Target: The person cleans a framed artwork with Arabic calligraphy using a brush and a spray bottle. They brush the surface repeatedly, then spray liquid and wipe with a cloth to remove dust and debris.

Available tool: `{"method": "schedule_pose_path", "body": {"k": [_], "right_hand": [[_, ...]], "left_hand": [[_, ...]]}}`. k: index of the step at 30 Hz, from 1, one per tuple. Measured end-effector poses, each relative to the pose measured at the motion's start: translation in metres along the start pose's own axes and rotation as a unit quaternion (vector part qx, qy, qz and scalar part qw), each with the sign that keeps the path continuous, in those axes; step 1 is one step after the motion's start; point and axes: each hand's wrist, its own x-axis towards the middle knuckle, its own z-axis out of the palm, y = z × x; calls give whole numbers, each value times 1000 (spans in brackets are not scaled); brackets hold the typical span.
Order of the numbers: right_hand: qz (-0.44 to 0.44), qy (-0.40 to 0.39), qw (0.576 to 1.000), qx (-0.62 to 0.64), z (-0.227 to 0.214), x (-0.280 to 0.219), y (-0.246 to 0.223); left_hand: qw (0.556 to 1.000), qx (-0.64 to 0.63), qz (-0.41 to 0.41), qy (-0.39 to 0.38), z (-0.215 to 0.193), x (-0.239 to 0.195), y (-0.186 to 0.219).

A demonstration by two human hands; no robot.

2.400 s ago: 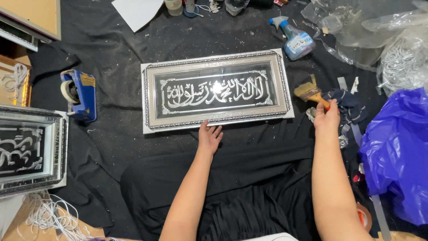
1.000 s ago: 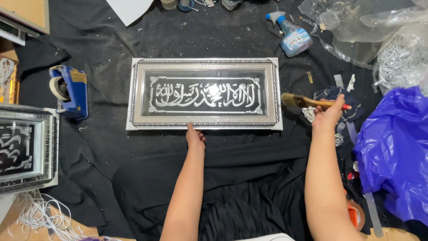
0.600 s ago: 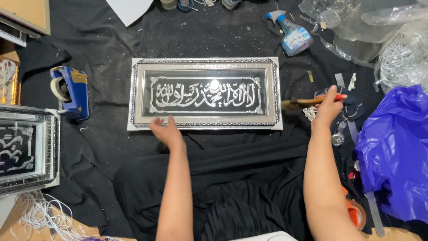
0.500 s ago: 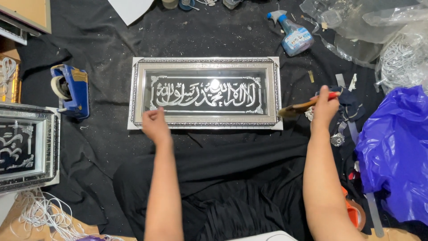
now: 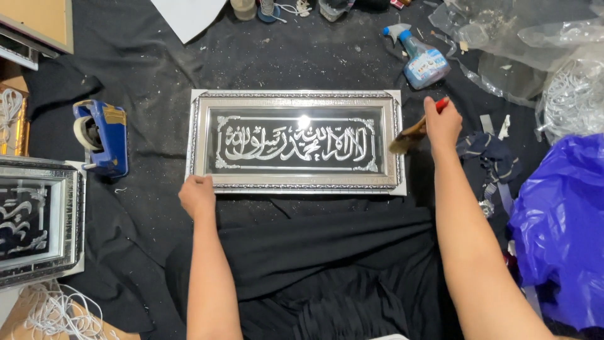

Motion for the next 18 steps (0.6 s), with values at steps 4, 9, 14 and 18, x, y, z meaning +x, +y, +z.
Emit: {"method": "schedule_pose_path", "body": {"k": [4, 9, 14, 18], "right_hand": [[-7, 36, 994, 101, 23, 34, -14], [-79, 104, 969, 207, 21, 57, -13], [-28, 79, 996, 35, 34, 67, -4], [-19, 141, 946, 291, 48, 87, 1]], "left_hand": [[998, 3, -30, -48, -12, -18, 19], [997, 0, -56, -62, -8, -5, 0], [994, 79, -64, -36, -23, 1, 7], [994, -74, 13, 84, -19, 26, -24]]}}
